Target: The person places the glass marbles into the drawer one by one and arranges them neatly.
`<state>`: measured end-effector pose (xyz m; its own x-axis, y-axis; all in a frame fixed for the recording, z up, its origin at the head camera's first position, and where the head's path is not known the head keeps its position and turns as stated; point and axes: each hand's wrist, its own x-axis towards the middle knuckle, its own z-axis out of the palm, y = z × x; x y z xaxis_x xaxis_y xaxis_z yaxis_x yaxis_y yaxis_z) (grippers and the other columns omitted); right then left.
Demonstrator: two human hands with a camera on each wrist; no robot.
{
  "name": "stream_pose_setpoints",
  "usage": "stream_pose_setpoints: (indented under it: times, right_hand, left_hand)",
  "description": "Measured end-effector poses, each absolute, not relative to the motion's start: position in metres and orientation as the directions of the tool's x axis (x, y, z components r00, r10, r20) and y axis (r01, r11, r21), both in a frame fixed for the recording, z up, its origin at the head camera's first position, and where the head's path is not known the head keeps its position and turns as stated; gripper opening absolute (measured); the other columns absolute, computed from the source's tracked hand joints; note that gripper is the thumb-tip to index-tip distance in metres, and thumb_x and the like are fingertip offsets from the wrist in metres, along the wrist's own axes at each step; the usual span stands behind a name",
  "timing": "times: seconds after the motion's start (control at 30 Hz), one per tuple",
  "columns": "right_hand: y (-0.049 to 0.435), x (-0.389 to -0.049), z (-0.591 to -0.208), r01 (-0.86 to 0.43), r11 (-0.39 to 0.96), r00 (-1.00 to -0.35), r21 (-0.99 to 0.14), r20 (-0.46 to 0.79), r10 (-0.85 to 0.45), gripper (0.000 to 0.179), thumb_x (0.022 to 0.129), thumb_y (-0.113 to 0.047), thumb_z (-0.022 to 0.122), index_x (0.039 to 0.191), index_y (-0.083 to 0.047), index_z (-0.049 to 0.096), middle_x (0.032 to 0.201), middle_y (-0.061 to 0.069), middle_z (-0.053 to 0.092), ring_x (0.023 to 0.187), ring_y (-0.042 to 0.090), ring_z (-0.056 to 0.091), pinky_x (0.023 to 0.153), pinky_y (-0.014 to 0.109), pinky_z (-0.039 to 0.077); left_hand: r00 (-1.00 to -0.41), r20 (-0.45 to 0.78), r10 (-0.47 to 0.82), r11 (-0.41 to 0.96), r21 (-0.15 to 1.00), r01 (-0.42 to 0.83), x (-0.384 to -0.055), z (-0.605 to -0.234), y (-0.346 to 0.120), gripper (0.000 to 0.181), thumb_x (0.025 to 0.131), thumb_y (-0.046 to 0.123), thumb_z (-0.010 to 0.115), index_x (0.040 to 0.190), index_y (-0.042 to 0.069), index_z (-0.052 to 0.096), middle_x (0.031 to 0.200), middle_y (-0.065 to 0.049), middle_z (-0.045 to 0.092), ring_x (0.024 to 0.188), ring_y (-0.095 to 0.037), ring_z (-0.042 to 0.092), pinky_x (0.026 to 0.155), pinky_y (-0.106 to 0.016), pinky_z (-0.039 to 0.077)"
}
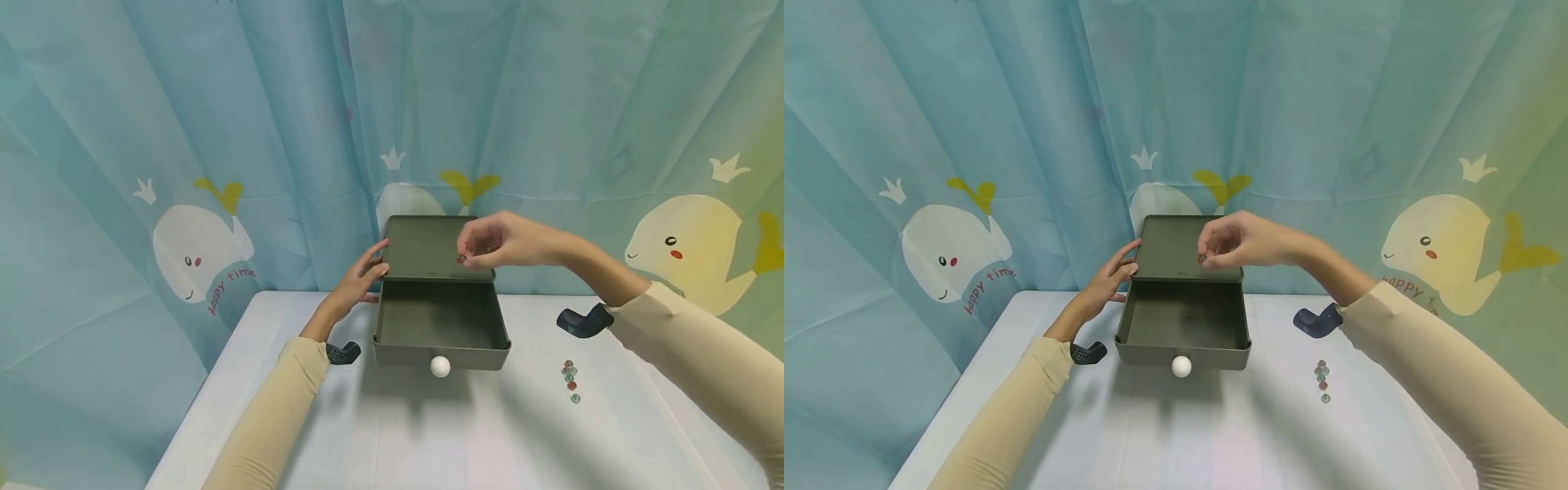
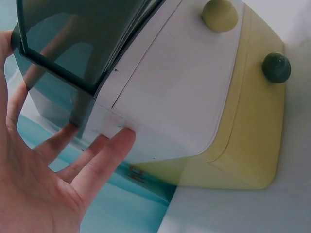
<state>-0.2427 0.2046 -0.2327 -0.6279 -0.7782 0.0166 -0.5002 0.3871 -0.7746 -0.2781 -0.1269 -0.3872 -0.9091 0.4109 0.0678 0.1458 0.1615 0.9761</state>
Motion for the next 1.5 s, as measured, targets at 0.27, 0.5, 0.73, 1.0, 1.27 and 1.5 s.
stream_pose_setpoints:
  times: [0.27,0.5,0.73,1.0,1.27,1.5]
  right_hand:
    - [0.179,-0.249,-0.241,-0.537,0.350,-0.561,-0.767,0.015,-0.827,0.011,0.095,-0.013,0.074,0.104,-0.010,0.069,0.101,0.010,0.068,0.088,0.029,0.064,0.077,0.035,0.055]
    - [0.154,-0.250,-0.251,-0.554,0.337,-0.519,-0.761,-0.001,-0.855,0.008,0.095,-0.012,0.074,0.102,-0.011,0.070,0.098,0.007,0.068,0.085,0.025,0.062,0.075,0.034,0.054]
    - [0.133,-0.252,-0.264,-0.562,0.296,-0.462,-0.772,-0.003,-0.887,0.007,0.094,-0.010,0.075,0.100,-0.010,0.071,0.094,0.007,0.067,0.080,0.024,0.061,0.074,0.033,0.053]
    - [0.120,-0.248,-0.274,-0.554,0.293,-0.429,-0.779,-0.035,-0.903,0.008,0.093,-0.012,0.075,0.100,-0.012,0.071,0.084,0.006,0.064,0.070,0.020,0.059,0.068,0.030,0.051]
    - [0.116,-0.249,-0.281,-0.557,0.276,-0.414,-0.784,-0.027,-0.910,0.009,0.093,-0.010,0.075,0.101,-0.012,0.071,0.082,0.006,0.063,0.067,0.018,0.058,0.066,0.028,0.050]
    - [0.115,-0.250,-0.283,-0.562,0.263,-0.403,-0.784,-0.018,-0.915,0.008,0.093,-0.010,0.075,0.100,-0.012,0.070,0.081,0.004,0.063,0.066,0.016,0.057,0.065,0.028,0.049]
  left_hand:
    - [-0.910,0.066,0.410,0.167,0.975,0.146,-0.276,-0.388,-0.128,0.060,0.104,0.045,0.052,0.159,0.050,0.029,0.165,-0.010,0.027,0.144,-0.037,0.040,0.096,-0.064,0.050]
    - [-0.909,0.066,0.412,0.167,0.975,0.147,-0.275,-0.386,-0.128,0.061,0.104,0.046,0.052,0.160,0.048,0.028,0.166,-0.012,0.026,0.144,-0.039,0.040,0.096,-0.064,0.050]
    - [-0.915,0.058,0.399,0.168,0.976,0.135,-0.274,-0.386,-0.127,0.062,0.103,0.047,0.053,0.160,0.047,0.029,0.165,-0.013,0.027,0.144,-0.039,0.040,0.095,-0.063,0.051]
    - [-0.911,0.057,0.408,0.171,0.976,0.138,-0.272,-0.384,-0.127,0.063,0.104,0.046,0.052,0.161,0.046,0.027,0.167,-0.014,0.024,0.144,-0.041,0.039,0.096,-0.063,0.051]
    - [-0.912,0.057,0.406,0.176,0.975,0.139,-0.273,-0.385,-0.128,0.063,0.103,0.046,0.051,0.161,0.045,0.027,0.167,-0.014,0.024,0.144,-0.041,0.039,0.095,-0.063,0.051]
    - [-0.912,0.056,0.407,0.177,0.974,0.139,-0.272,-0.384,-0.128,0.064,0.103,0.046,0.052,0.162,0.044,0.027,0.167,-0.015,0.024,0.144,-0.042,0.039,0.095,-0.063,0.051]
